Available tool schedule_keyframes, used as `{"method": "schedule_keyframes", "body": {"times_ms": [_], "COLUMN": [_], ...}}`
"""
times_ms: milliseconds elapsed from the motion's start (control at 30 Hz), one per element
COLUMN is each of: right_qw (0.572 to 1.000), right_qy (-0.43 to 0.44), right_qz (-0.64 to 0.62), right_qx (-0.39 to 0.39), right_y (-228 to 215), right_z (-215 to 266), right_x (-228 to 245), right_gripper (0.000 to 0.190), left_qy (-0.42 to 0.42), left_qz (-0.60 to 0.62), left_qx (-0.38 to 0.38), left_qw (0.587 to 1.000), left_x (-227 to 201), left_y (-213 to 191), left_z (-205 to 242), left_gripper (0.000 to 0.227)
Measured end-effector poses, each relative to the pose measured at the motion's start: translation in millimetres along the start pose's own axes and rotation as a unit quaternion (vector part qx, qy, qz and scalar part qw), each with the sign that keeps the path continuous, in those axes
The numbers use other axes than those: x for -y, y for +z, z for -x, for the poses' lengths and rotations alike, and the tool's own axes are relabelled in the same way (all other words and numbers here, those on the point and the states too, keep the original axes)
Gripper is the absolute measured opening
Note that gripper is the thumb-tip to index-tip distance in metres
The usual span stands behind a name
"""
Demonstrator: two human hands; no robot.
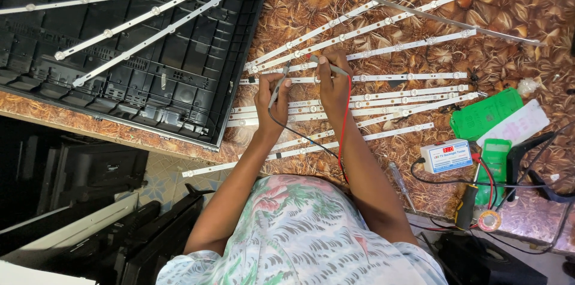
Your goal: The person uses a multimeter with red and black probes to test multiple white LED strips laid out on a table. They touch the probes to the contact points on the strips, causing some to light up, and then move to the next strip to repeat the process.
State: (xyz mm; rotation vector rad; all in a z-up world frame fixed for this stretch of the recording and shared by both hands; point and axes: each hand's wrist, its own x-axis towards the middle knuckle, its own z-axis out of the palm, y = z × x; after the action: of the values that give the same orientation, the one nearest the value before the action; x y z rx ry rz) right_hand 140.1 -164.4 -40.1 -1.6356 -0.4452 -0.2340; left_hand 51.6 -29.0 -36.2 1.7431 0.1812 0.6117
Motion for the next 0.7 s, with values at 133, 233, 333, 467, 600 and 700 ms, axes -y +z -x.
{"method": "schedule_keyframes", "body": {"times_ms": [133, 233, 333, 467, 600, 700], "right_qw": [1.0, 1.0, 1.0, 1.0, 1.0, 1.0], "right_qy": [-0.004, -0.007, -0.017, -0.013, -0.006, -0.01], "right_qz": [0.001, 0.003, -0.006, 0.008, 0.006, 0.0], "right_qx": [-0.001, -0.003, -0.003, -0.008, -0.007, -0.003], "right_y": [1, 0, 1, 1, 1, 1], "right_z": [1, 3, 3, 3, 3, 3], "right_x": [-1, -9, -9, -9, -7, -6], "right_gripper": [0.021, 0.022, 0.022, 0.021, 0.021, 0.021], "left_qy": [-0.004, -0.004, -0.007, -0.007, -0.008, -0.006], "left_qz": [-0.002, 0.001, 0.005, -0.001, 0.0, 0.006], "left_qx": [-0.002, -0.002, -0.002, -0.003, 0.0, 0.002], "left_qw": [1.0, 1.0, 1.0, 1.0, 1.0, 1.0], "left_x": [1, 1, 2, 4, 3, -1], "left_y": [1, 2, 1, 2, 1, 1], "left_z": [1, 1, 2, 2, 1, 0], "left_gripper": [0.018, 0.016, 0.016, 0.016, 0.016, 0.015]}}
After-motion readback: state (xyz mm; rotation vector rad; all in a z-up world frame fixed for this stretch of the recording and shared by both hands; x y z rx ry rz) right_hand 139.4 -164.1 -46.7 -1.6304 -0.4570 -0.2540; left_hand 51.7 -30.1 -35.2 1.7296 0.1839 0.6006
